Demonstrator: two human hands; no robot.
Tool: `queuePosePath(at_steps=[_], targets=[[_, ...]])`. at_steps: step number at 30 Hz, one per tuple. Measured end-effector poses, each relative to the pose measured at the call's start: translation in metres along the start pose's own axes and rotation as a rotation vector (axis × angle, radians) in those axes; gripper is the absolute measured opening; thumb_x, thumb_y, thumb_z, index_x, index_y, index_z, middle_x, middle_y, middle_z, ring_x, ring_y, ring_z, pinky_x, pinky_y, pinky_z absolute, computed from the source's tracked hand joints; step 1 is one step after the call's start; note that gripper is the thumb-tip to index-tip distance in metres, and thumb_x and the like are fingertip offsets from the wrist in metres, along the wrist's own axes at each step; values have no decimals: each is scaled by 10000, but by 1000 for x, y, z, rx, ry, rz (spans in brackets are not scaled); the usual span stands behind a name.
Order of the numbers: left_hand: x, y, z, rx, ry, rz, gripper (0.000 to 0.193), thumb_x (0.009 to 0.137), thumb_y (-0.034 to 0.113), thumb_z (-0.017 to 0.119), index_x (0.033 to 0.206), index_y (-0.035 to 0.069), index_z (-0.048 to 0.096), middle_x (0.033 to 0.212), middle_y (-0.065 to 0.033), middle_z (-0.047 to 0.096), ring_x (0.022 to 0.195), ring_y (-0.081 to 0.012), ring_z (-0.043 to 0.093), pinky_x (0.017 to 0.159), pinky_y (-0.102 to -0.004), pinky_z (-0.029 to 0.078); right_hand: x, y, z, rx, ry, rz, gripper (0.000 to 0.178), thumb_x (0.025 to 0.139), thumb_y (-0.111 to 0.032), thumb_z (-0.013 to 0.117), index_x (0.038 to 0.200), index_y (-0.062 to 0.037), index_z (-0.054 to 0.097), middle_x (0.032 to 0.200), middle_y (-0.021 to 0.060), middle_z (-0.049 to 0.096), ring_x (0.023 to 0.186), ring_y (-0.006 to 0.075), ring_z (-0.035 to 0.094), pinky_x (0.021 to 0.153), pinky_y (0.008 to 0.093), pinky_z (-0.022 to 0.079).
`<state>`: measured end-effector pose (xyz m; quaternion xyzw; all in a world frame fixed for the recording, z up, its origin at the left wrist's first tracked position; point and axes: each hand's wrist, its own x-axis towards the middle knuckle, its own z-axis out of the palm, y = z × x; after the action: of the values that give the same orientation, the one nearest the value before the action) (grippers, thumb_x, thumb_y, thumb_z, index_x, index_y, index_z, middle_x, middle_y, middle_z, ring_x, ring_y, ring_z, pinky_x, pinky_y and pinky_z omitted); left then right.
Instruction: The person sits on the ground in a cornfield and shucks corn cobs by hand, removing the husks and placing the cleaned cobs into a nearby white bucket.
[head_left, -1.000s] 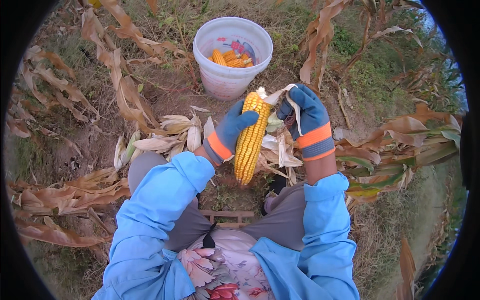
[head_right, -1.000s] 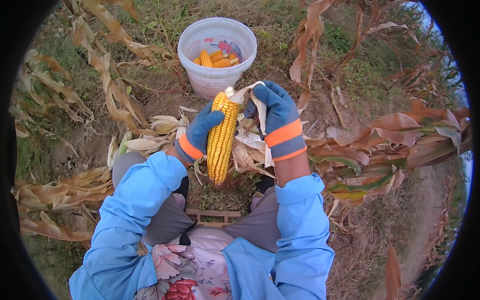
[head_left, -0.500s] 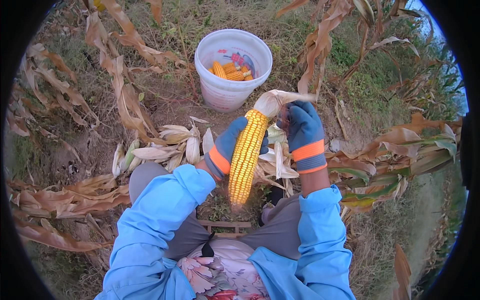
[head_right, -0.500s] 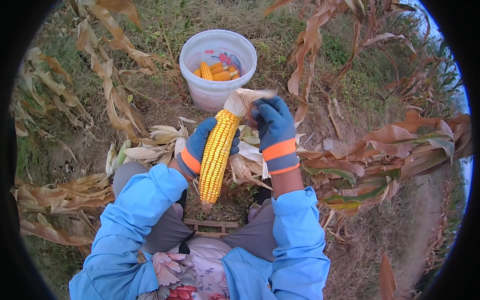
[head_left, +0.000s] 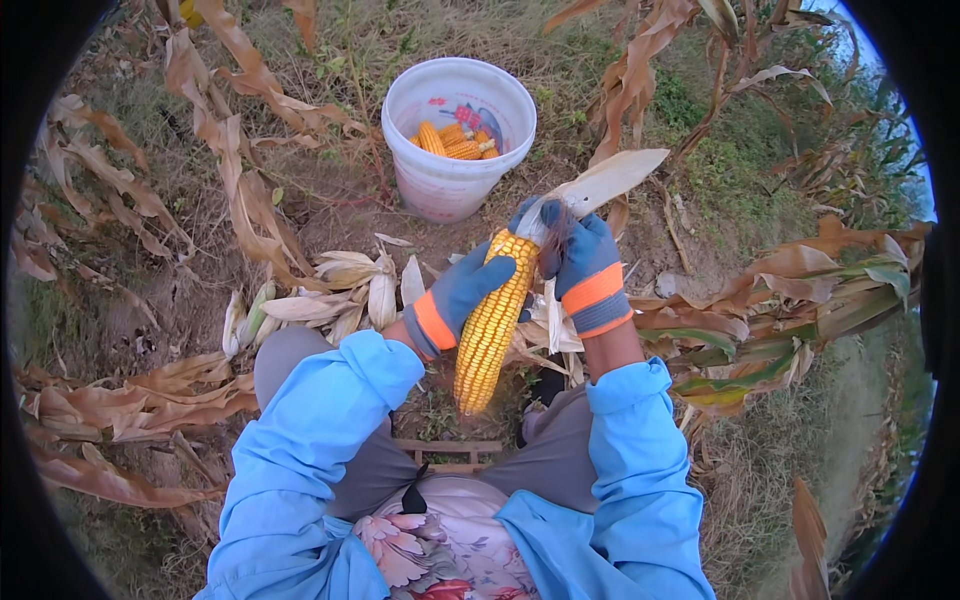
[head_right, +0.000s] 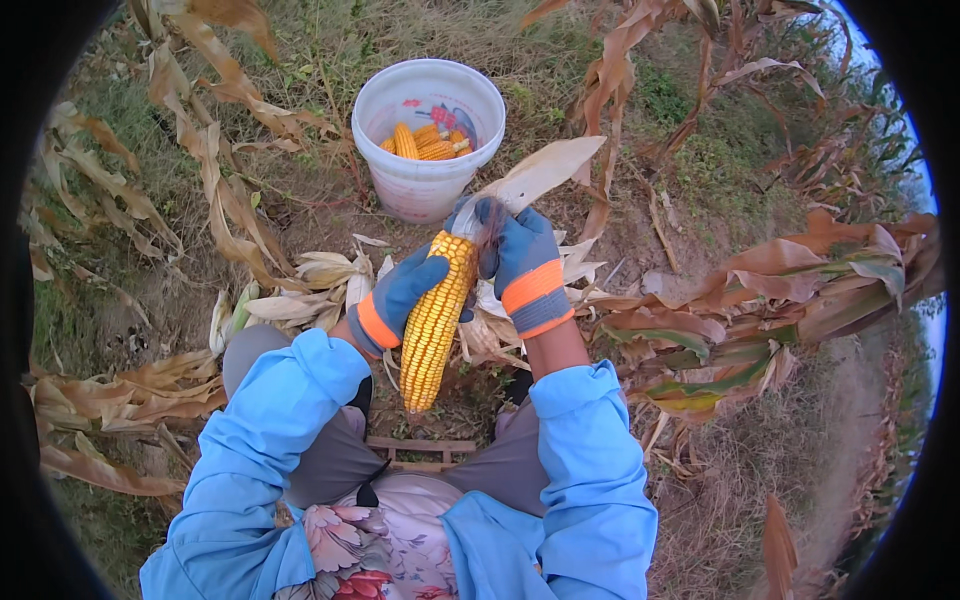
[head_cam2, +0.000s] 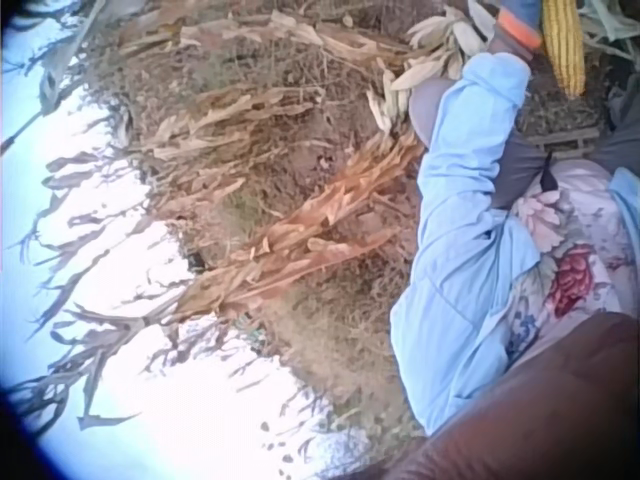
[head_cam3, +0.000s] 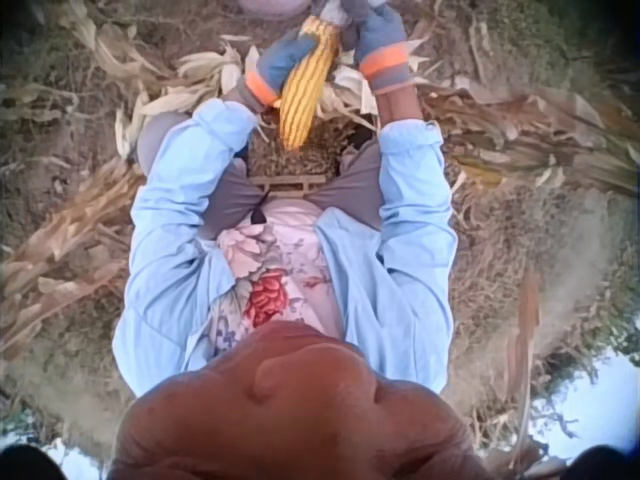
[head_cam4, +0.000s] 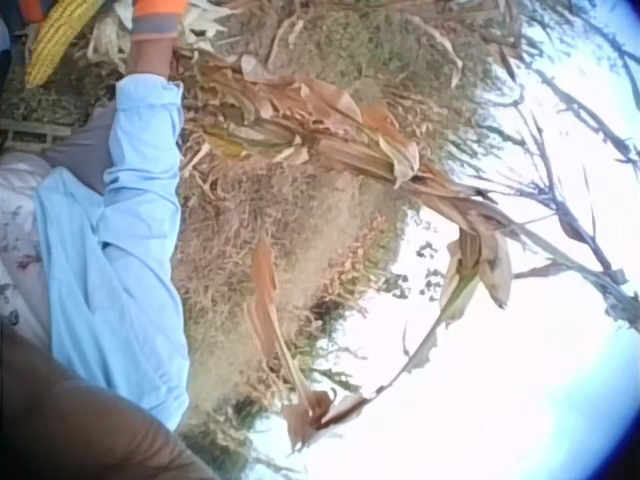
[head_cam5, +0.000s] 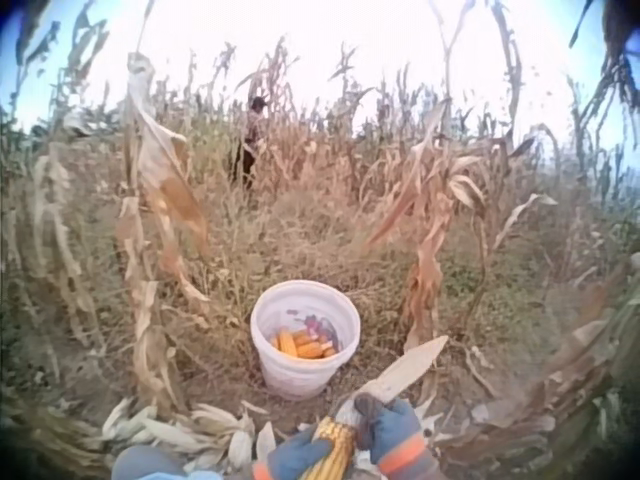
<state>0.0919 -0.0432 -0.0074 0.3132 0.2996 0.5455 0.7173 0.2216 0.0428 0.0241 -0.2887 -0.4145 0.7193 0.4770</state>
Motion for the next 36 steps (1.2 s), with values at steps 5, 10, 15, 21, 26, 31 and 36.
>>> queuePosePath(at_steps=[5,10,15,21,26,31,36], targets=[[-1,0,4,-36,-41,-9,605,759,387,617,1191,21,401,969,-122,548,841,-221,584,719,-347,509,0,-2,-6,127,-82,28,246,858,-211,491,883,20,572,782,96,593,683,202,571,639,303,479],[0,2,10,-112,-79,8,599,744,352,633,1180,15,400,960,-104,550,802,-195,591,681,-310,516,-3,-6,-8,281,-15,112,212,857,-180,470,885,10,562,757,84,573,653,194,550,602,299,470],[4,-2,3,-99,-128,18,633,721,389,645,1170,11,406,923,-105,554,764,-198,593,668,-308,512,-3,-9,-7,357,-3,155,182,856,-149,464,882,9,551,756,96,569,629,193,549,558,291,466],[4,0,1,-40,-147,-32,674,717,371,650,1228,33,370,983,-124,544,827,-231,585,720,-351,508,-5,-15,-5,286,21,99,176,848,-134,493,898,22,556,763,106,597,599,172,554,536,274,458],[2,5,11,99,-114,-4,649,730,349,636,1225,26,368,972,-131,547,802,-236,591,709,-352,507,-11,-24,4,-160,47,-35,204,837,-175,542,911,12,573,749,70,610,613,126,542,544,239,430],[-1,1,7,-55,-126,-17,622,733,361,632,1204,28,398,971,-138,552,800,-248,592,693,-361,504,-2,-15,-17,115,29,7,226,846,-224,532,914,-15,589,796,62,602,627,109,531,534,218,426],[3,-5,0,-231,-207,-65,649,714,407,647,1200,45,415,978,-143,555,815,-257,580,700,-376,494,-3,-18,-10,162,117,137,210,869,-270,466,912,-73,525,685,-13,467,565,112,426,396,258,344]])
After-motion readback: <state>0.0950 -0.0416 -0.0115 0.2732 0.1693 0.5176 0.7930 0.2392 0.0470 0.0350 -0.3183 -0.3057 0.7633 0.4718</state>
